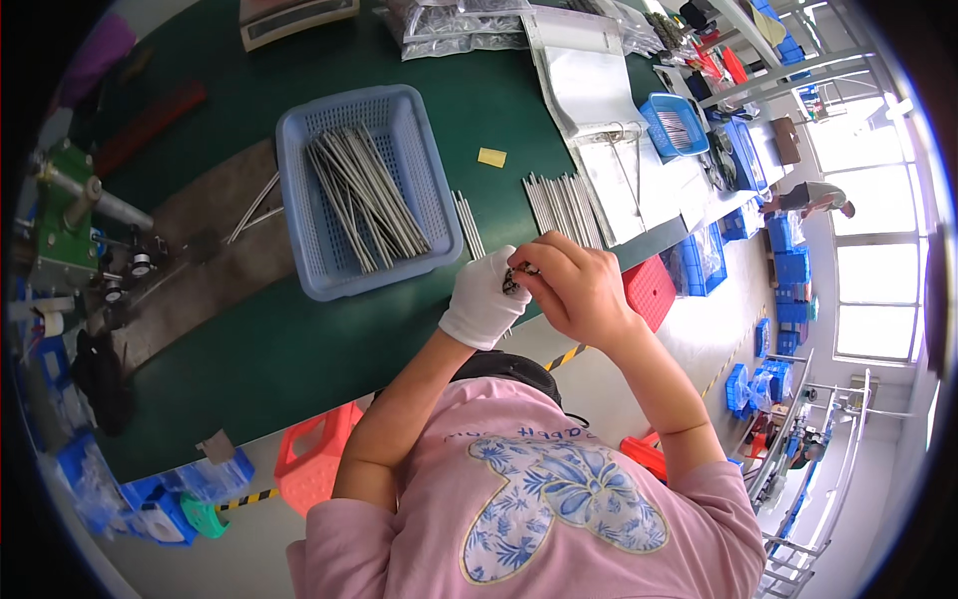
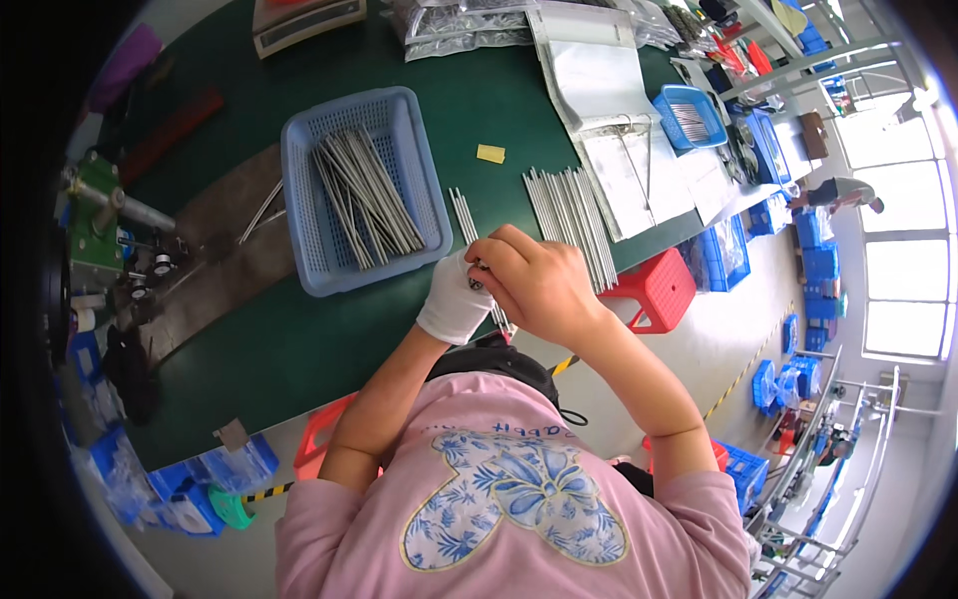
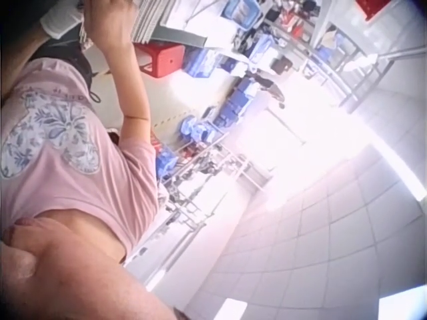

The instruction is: Inspecting and sorting bundles of small metal rods on a factory workbench.

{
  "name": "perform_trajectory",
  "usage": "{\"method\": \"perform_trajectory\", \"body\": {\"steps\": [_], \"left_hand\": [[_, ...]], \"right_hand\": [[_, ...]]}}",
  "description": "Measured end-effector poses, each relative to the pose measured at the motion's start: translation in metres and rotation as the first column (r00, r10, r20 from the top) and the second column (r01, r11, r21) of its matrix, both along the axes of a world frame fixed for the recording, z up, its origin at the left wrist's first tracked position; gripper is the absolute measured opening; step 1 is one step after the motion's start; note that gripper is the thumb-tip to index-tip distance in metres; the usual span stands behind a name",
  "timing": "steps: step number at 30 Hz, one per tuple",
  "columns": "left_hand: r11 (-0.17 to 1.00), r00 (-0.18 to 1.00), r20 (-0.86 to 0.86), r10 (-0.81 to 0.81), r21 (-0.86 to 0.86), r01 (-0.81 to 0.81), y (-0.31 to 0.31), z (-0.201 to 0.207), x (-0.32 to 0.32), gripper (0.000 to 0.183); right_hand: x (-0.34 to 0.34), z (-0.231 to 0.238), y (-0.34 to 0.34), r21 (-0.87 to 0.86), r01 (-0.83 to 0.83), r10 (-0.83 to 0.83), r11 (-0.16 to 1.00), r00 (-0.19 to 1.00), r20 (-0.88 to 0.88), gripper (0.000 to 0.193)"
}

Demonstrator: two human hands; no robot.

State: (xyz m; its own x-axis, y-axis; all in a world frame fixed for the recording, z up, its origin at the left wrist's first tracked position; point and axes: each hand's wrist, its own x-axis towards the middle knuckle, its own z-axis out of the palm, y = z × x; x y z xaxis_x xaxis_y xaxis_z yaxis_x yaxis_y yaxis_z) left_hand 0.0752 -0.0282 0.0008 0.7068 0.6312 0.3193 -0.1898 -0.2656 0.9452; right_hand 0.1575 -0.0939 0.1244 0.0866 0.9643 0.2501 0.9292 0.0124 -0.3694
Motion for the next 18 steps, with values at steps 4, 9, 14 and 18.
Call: {"method": "perform_trajectory", "body": {"steps": [4,9,14,18], "left_hand": [[0.999,0.999,0.009,0.033,0.022,-0.033,-0.001,0.001,0.002,0.012],[1.000,1.000,0.002,-0.002,0.025,0.002,-0.003,0.006,0.002,0.015],[0.998,1.000,-0.024,-0.001,0.061,0.003,-0.007,0.003,0.000,0.016],[0.998,1.000,0.000,-0.010,0.058,0.010,-0.007,0.006,-0.005,0.015]], "right_hand": [[0.000,0.000,-0.003,0.003,0.017,-0.017,1.000,0.999,-0.048,0.011],[-0.001,-0.002,-0.007,0.008,0.036,-0.035,0.999,0.995,-0.094,0.012],[-0.005,-0.006,-0.013,0.028,0.061,-0.057,0.998,0.990,-0.131,0.013],[-0.010,-0.001,-0.015,-0.024,0.060,-0.062,0.998,0.992,-0.113,0.012]]}}
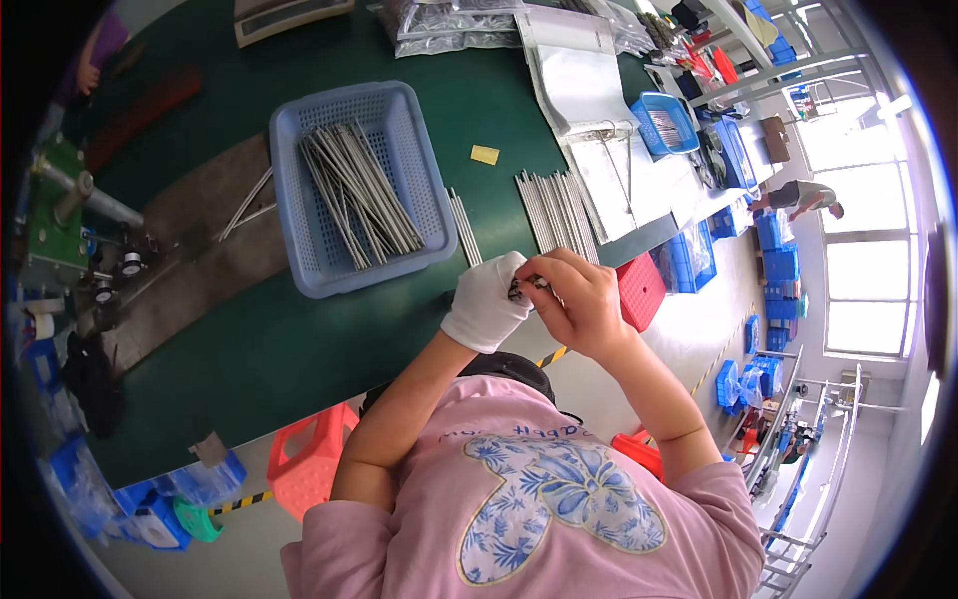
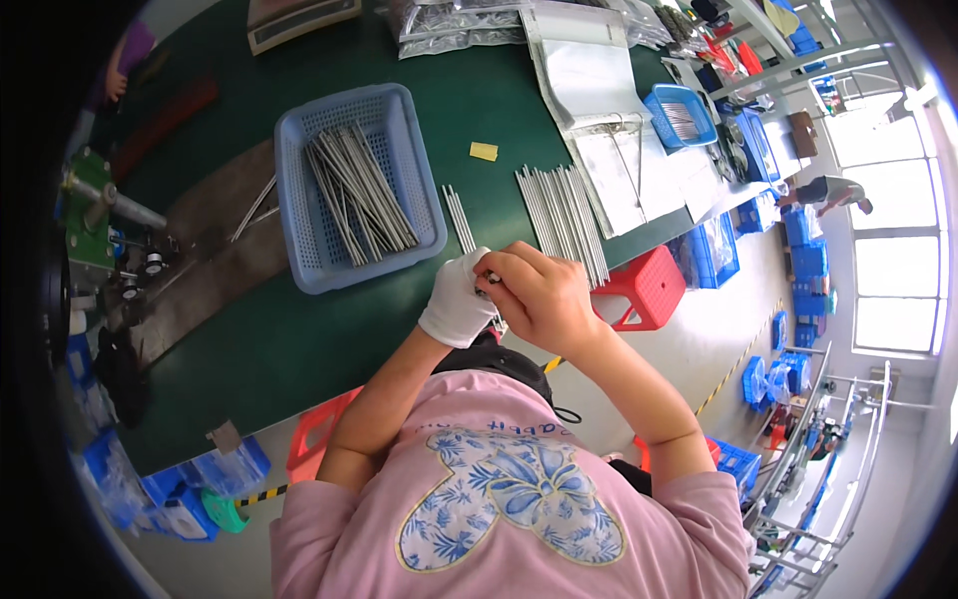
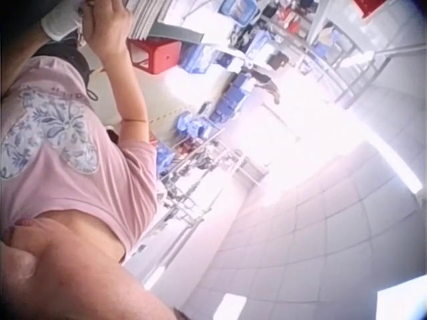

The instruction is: Inspecting and sorting bundles of small metal rods on a factory workbench.

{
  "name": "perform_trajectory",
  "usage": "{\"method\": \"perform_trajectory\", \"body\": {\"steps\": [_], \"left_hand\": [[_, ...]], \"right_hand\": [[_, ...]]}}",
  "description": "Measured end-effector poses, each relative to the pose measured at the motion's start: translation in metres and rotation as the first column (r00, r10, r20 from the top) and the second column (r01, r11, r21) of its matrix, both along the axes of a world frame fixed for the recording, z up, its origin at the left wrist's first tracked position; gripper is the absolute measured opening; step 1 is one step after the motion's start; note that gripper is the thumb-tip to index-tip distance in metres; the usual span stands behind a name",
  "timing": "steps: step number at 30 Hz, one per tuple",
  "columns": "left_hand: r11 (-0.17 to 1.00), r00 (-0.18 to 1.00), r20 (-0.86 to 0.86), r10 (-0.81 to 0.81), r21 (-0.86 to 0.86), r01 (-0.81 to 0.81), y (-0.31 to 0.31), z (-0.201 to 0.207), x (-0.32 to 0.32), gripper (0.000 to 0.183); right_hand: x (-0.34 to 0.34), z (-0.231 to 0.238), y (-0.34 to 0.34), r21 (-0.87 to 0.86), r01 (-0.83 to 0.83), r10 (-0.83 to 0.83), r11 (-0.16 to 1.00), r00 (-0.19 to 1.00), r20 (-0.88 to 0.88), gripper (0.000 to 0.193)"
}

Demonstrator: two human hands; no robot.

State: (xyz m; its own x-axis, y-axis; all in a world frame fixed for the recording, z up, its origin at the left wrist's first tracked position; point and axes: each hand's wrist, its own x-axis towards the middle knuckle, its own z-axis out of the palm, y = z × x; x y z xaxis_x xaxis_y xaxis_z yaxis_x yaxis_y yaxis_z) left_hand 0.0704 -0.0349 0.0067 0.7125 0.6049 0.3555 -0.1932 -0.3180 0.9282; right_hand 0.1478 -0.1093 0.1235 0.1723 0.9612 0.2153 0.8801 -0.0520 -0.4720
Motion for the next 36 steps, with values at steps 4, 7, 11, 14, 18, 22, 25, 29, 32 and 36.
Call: {"method": "perform_trajectory", "body": {"steps": [4,7,11,14,18,22,25,29,32,36], "left_hand": [[0.994,0.993,0.072,-0.094,-0.049,0.097,-0.004,-0.008,0.002,0.015],[0.972,0.975,0.187,-0.117,-0.179,0.151,-0.009,-0.027,0.001,0.015],[0.991,0.963,0.266,-0.050,-0.104,0.080,-0.010,-0.030,0.009,0.022],[0.981,0.985,0.125,0.118,0.141,-0.135,-0.002,-0.005,0.001,0.031],[0.997,0.997,0.006,0.078,0.006,-0.078,-0.002,0.006,-0.005,0.037],[0.991,0.988,-0.079,0.134,0.006,-0.134,-0.006,-0.003,-0.006,0.040],[0.985,0.976,-0.148,0.158,-0.041,-0.166,-0.003,-0.016,-0.016,0.040],[0.973,0.963,-0.181,0.200,-0.076,-0.216,-0.007,-0.001,-0.024,0.039],[0.932,0.957,-0.147,0.251,-0.230,-0.280,-0.015,0.002,-0.020,0.039],[0.899,0.943,-0.139,0.302,-0.288,-0.331,-0.022,0.004,-0.013,0.038]], "right_hand": [[-0.003,0.000,0.001,-0.108,0.013,-0.033,0.994,0.983,-0.183,0.012],[-0.010,-0.008,-0.001,-0.100,0.016,-0.028,0.995,0.992,-0.123,0.011],[-0.016,0.021,0.001,0.312,0.029,0.049,0.950,0.969,-0.240,0.007],[0.002,0.071,0.009,0.390,0.125,-0.050,0.912,0.979,-0.198,0.006],[0.096,0.005,-0.024,0.114,0.597,-0.442,0.794,0.696,-0.566,0.018],[0.200,-0.121,-0.114,-0.292,0.797,-0.822,0.528,0.394,-0.412,0.021],[0.221,-0.166,-0.134,-0.401,0.849,-0.937,0.343,0.338,-0.085,0.027],[0.259,-0.181,-0.120,-0.431,0.833,-0.936,0.347,0.338,-0.101,0.029],[0.277,-0.133,-0.098,-0.404,0.868,-0.949,0.289,0.316,0.000,0.042],[0.291,-0.131,-0.110,-0.637,0.627,-0.878,0.448,0.442,-0.182,0.034]]}}
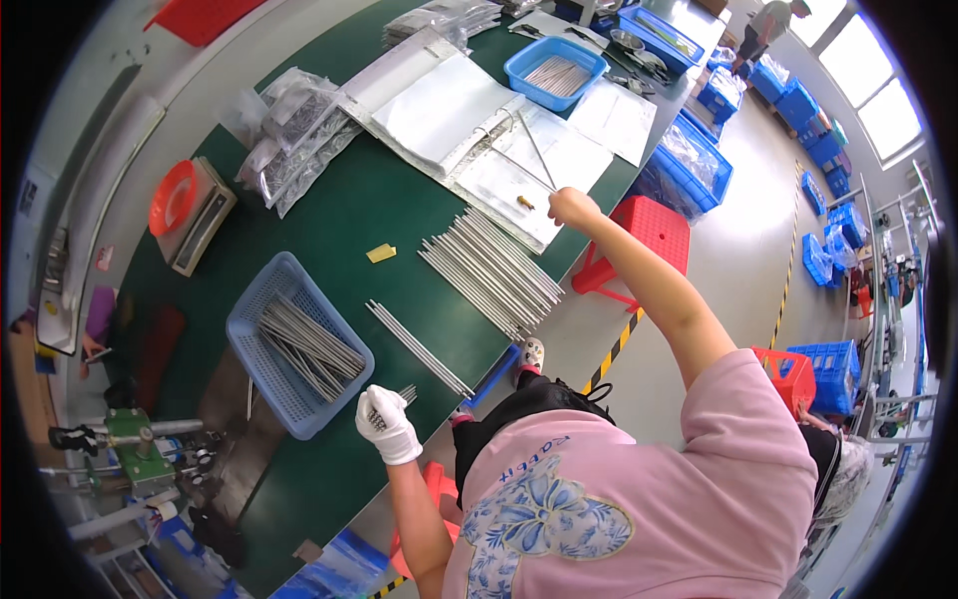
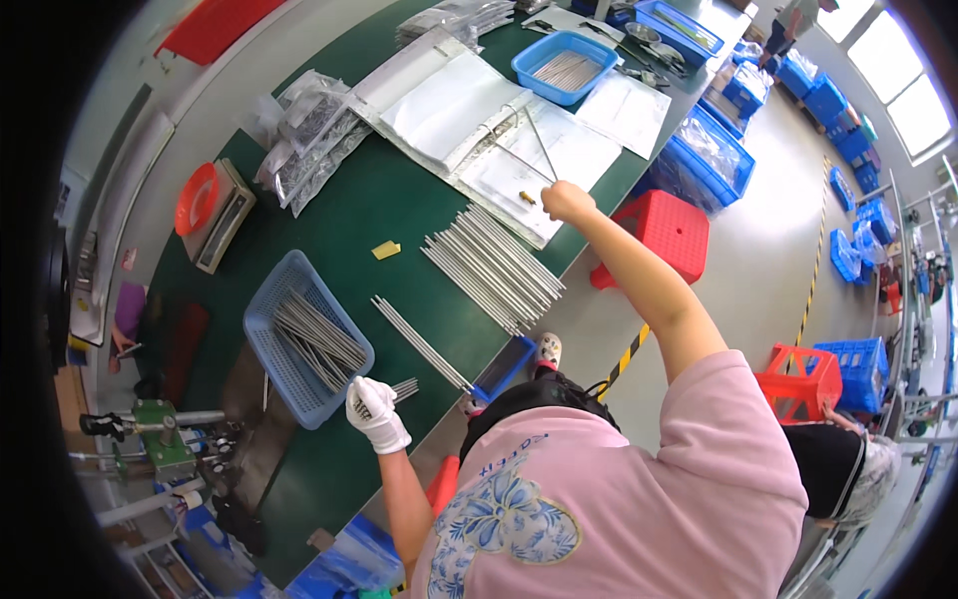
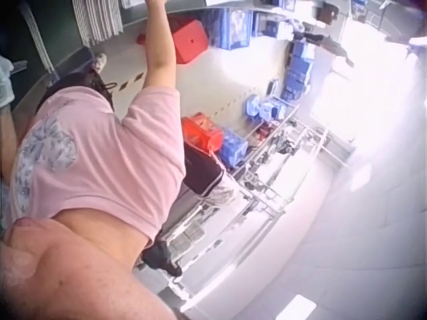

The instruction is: Inspecting and sorting bundles of small metal rods on a factory workbench.

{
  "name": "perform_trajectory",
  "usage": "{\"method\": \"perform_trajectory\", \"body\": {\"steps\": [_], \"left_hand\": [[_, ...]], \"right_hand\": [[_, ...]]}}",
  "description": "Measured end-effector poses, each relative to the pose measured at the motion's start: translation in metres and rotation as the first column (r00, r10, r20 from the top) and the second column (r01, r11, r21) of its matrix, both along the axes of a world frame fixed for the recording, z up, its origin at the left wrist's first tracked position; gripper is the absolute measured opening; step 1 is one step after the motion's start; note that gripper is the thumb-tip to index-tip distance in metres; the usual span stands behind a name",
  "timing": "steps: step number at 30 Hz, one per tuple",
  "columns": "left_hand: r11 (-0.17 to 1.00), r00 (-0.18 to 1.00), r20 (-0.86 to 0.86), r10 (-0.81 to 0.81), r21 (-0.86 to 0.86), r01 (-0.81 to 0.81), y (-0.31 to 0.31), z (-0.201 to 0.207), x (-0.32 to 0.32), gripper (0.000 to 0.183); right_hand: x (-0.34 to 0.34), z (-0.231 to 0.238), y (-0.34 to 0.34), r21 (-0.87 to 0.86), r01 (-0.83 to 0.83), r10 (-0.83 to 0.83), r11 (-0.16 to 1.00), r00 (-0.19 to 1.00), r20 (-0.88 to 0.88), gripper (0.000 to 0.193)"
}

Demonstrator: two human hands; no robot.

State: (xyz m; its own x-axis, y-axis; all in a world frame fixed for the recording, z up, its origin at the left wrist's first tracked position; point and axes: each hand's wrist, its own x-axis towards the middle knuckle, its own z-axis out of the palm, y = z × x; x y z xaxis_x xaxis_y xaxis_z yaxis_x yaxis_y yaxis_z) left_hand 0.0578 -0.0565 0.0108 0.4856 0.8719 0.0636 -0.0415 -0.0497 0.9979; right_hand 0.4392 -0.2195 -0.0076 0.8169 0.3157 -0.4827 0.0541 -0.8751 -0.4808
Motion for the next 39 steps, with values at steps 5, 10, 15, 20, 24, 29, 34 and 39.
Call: {"method": "perform_trajectory", "body": {"steps": [5,10,15,20,24,29,34,39], "left_hand": [[0.996,0.995,-0.094,-0.044,0.068,0.051,0.005,-0.007,-0.001,0.039],[0.966,0.979,-0.083,-0.188,0.164,0.200,0.008,-0.012,-0.002,0.039],[0.845,0.891,-0.161,-0.425,0.282,0.454,0.006,-0.001,0.000,0.032],[0.786,0.848,-0.096,-0.521,0.333,0.521,0.005,0.008,0.000,0.029],[0.791,0.827,-0.040,-0.561,0.269,0.549,0.006,0.003,-0.008,0.029],[0.817,0.829,0.031,-0.558,0.194,0.543,0.007,-0.006,-0.011,0.025],[0.844,0.846,0.099,-0.524,0.190,0.501,0.006,-0.012,-0.011,0.024],[0.836,0.854,0.026,-0.520,0.218,0.503,0.007,-0.006,-0.013,0.024]], "right_hand": [[-0.078,-0.024,-0.035,0.240,-0.064,0.105,0.969,0.981,-0.166,0.034],[-0.174,0.019,-0.035,0.283,-0.115,0.166,0.952,0.973,-0.162,0.019],[-0.260,0.035,-0.010,0.188,-0.095,0.101,0.977,0.995,-0.025,0.027],[-0.303,0.074,0.021,0.440,-0.055,0.045,0.896,0.998,0.033,0.020],[-0.316,0.100,0.038,0.601,-0.473,0.072,0.644,0.820,0.568,0.010],[-0.325,0.112,0.056,0.593,-0.617,0.145,0.517,0.747,0.649,0.016],[-0.324,0.109,0.067,0.569,-0.636,0.238,0.522,0.749,0.618,0.012],[-0.319,0.111,0.071,0.554,-0.651,0.273,0.518,0.740,0.615,0.010]]}}
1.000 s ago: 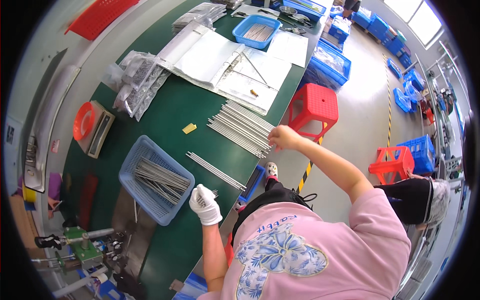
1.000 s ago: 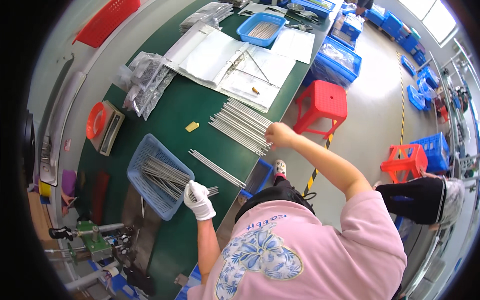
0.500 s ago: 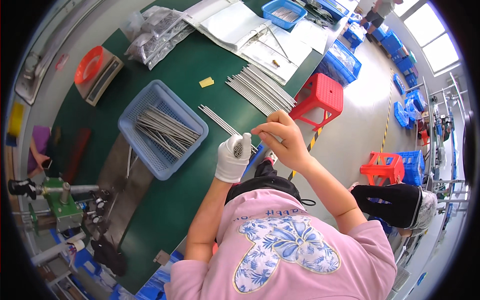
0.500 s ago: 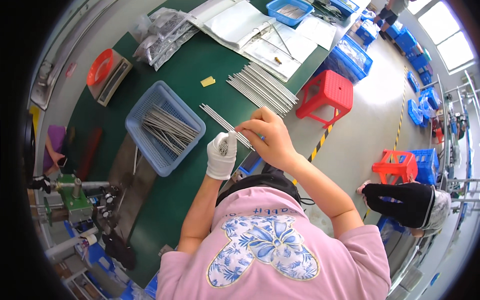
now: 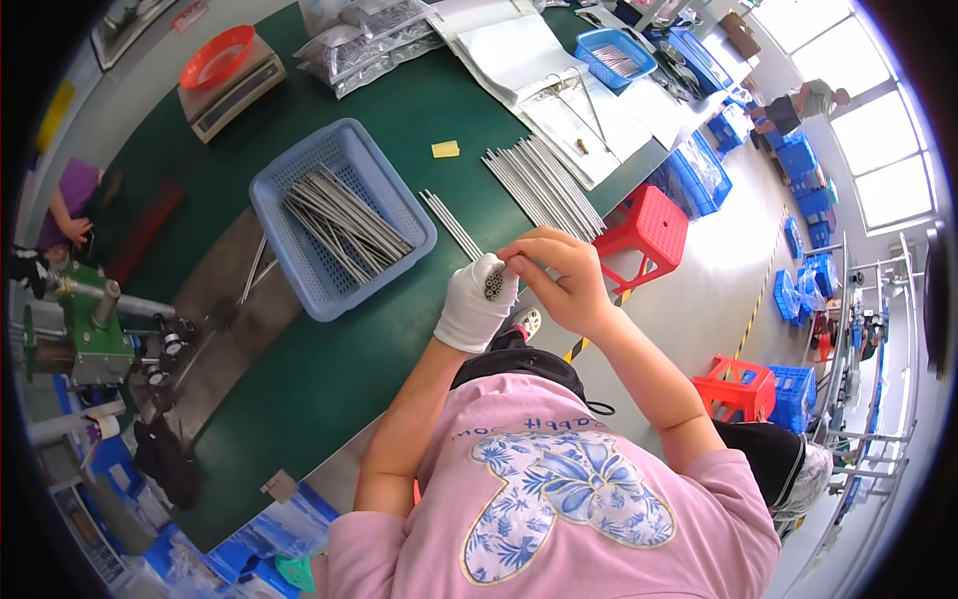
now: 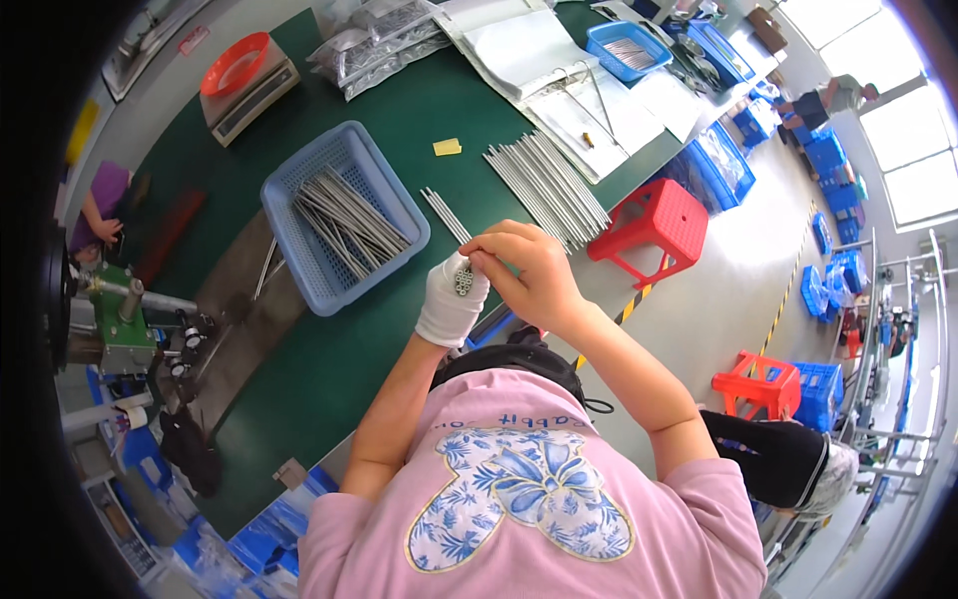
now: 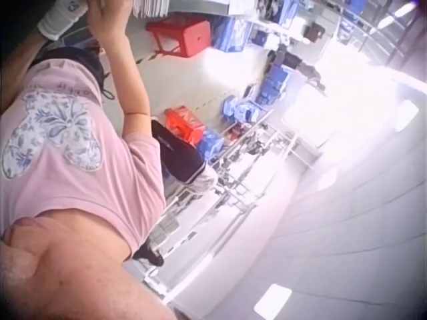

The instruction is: Inspecting and sorting bundles of small metal rods on a factory workbench.

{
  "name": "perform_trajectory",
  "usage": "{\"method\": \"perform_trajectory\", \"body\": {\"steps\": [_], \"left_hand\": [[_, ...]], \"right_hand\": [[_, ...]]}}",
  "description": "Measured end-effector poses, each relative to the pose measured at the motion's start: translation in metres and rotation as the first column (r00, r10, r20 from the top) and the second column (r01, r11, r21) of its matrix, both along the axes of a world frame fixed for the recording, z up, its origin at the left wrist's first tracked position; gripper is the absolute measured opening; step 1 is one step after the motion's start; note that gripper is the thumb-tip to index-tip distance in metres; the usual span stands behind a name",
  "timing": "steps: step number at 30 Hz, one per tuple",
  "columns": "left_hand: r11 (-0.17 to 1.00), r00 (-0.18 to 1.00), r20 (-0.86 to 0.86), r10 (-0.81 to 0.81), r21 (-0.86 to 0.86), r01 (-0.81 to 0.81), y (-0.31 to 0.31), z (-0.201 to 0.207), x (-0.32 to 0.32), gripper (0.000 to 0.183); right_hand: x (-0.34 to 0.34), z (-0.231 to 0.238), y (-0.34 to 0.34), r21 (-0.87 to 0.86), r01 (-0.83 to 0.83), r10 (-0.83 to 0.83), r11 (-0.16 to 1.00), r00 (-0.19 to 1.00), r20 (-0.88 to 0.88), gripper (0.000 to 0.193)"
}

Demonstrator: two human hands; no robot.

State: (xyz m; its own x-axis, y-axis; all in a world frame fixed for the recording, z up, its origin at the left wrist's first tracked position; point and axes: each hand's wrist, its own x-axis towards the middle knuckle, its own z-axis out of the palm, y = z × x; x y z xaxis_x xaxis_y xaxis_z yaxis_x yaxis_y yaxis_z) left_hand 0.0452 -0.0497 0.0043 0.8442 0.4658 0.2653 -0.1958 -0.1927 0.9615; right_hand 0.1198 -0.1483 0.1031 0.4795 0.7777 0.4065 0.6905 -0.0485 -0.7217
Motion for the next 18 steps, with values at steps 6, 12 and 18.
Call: {"method": "perform_trajectory", "body": {"steps": [6,12,18], "left_hand": [[1.000,1.000,0.025,-0.015,0.009,0.015,0.001,-0.001,0.002,0.021],[0.997,0.999,0.042,-0.022,0.078,0.019,0.002,0.003,0.004,0.014],[0.995,0.999,0.034,-0.007,0.096,0.004,0.002,0.000,0.007,0.015]], "right_hand": [[0.002,0.005,0.001,-0.054,-0.008,0.019,0.998,0.981,0.195,0.009],[0.001,0.012,0.001,-0.135,0.062,0.015,0.989,0.860,0.509,0.009],[0.003,0.014,0.001,-0.156,0.091,0.011,0.984,0.830,0.557,0.007]]}}
